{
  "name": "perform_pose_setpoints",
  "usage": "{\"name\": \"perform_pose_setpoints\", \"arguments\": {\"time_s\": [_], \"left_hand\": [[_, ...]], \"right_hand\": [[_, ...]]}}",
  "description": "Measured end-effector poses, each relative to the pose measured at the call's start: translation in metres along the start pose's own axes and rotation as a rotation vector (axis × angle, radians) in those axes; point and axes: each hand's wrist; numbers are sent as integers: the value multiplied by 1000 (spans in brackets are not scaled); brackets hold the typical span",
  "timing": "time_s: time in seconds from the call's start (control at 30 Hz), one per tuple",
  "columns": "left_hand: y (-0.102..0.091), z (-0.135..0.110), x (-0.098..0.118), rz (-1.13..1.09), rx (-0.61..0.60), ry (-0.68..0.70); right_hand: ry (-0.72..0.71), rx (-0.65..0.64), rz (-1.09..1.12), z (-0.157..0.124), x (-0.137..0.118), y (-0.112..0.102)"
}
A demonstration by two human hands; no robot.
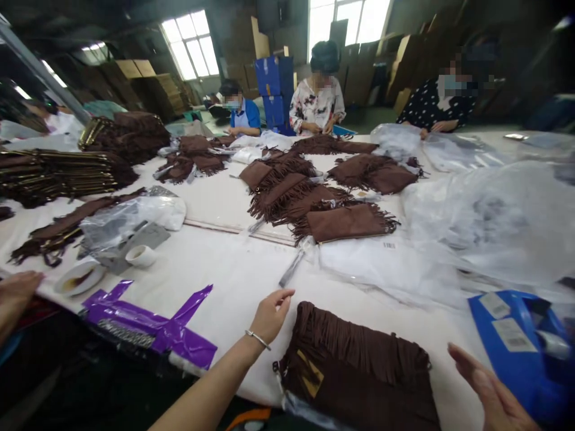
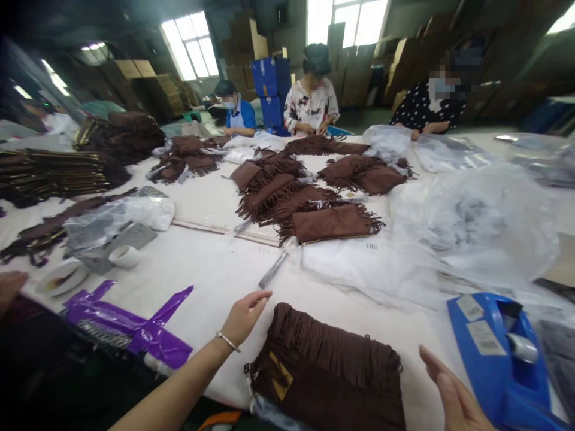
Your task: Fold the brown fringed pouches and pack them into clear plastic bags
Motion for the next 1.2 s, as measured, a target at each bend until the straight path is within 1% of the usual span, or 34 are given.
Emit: {"name": "perform_pose_setpoints", "arguments": {"time_s": [0.07,0.13,0.17,0.23,0.33,0.43,0.5,0.53,0.6,0.67,0.73,0.8,0.87,0.93,1.0,1.03,1.1,1.13,1.2], "left_hand": [[10,17,15,33,33,151],[24,42,32,67,26,315],[33,56,41,97,-8,382],[57,88,57,179,-129,479],[102,132,74,290,-329,555],[144,165,79,353,-459,573],[161,181,78,398,-511,544],[165,187,77,415,-525,521],[167,197,72,433,-535,463],[163,203,68,429,-535,400],[157,206,65,407,-532,343],[152,206,65,371,-528,299],[150,204,66,326,-528,273],[150,200,68,276,-536,258],[151,197,70,234,-540,250],[152,195,70,220,-535,246],[151,192,69,207,-508,241],[149,191,67,206,-486,241],[145,188,63,207,-441,247]], "right_hand": [[72,-48,-29,15,1,7],[92,-88,-46,23,3,18],[76,-99,-52,25,4,24],[8,-124,-60,27,9,36],[-95,-149,-75,26,20,45],[-120,-128,-82,27,27,45],[-144,-119,-72,29,27,45],[-153,-118,-65,30,26,45],[-152,-117,-43,31,25,46],[-126,-118,-14,32,24,45],[-72,-117,21,32,24,43],[17,-124,65,33,19,39],[90,-145,140,39,5,36],[78,-190,226,52,-20,39],[34,-263,298,73,-51,51],[41,-320,325,86,-66,60],[196,-396,424,114,-89,80],[247,-410,458,126,-96,89],[313,-390,512,145,-102,106]]}}
Point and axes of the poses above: each hand's wrist, its own z-axis towards the middle knuckle, its own y-axis out of the palm, x = y × z, and after that the axes turned 2 degrees about -y, right-handed
